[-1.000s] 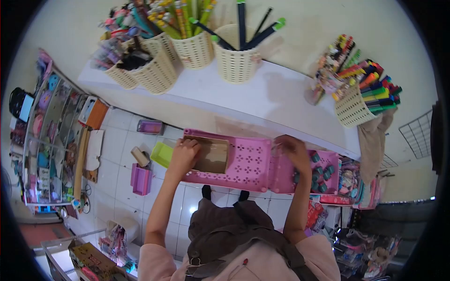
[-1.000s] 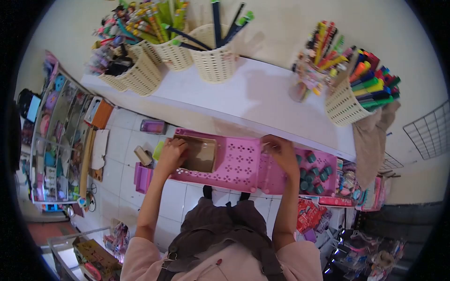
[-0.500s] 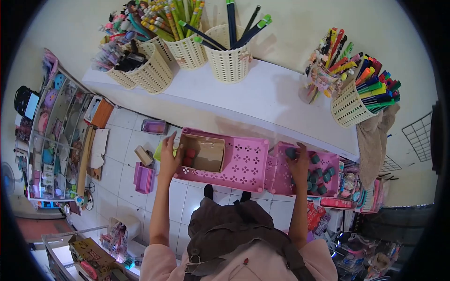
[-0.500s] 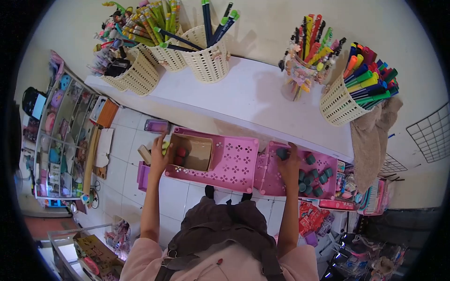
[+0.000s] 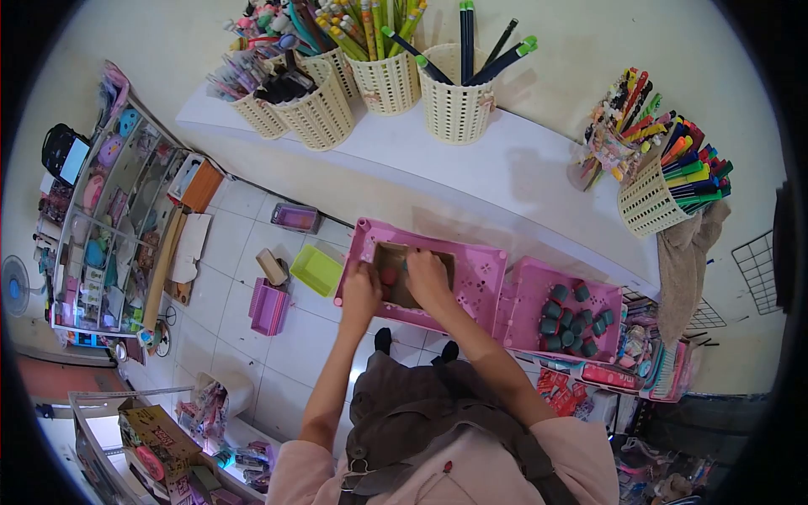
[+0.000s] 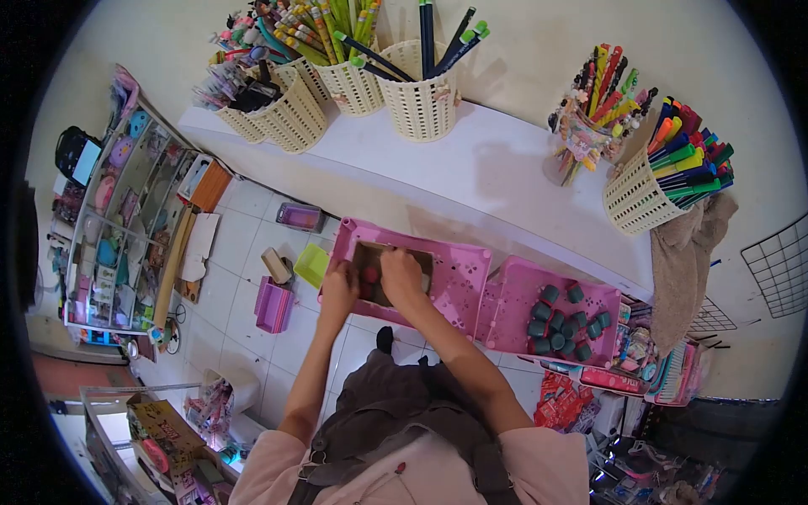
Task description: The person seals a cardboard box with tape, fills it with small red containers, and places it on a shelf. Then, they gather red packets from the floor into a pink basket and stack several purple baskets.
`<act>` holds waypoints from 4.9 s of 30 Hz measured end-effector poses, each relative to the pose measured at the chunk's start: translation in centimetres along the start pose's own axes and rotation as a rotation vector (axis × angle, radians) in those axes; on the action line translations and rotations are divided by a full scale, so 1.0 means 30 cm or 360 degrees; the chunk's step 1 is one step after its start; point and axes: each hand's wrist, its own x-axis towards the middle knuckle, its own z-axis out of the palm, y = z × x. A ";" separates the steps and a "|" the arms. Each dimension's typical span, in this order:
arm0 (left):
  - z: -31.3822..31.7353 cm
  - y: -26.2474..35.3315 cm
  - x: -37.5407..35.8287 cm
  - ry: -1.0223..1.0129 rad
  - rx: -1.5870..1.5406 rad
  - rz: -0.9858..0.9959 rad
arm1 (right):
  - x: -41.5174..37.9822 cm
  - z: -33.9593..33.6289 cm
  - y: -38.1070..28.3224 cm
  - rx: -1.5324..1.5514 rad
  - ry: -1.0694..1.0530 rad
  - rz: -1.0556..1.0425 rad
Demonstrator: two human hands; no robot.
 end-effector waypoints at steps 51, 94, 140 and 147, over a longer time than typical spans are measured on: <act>0.645 0.799 -0.198 -0.1144 0.0042 0.0761 | -0.494 -0.503 0.654 0.1665 0.0885 0.0879; 0.253 0.238 0.217 -0.1967 0.0020 0.0727 | -0.284 -0.303 0.338 0.0798 0.0202 -0.0057; 0.249 0.681 -0.124 -0.0833 -0.1057 0.0613 | -0.541 -0.454 0.618 0.0477 0.1019 0.0619; 0.068 0.420 0.076 -0.0802 -0.0841 0.0358 | -0.579 -0.242 0.774 -0.0547 0.0642 0.0905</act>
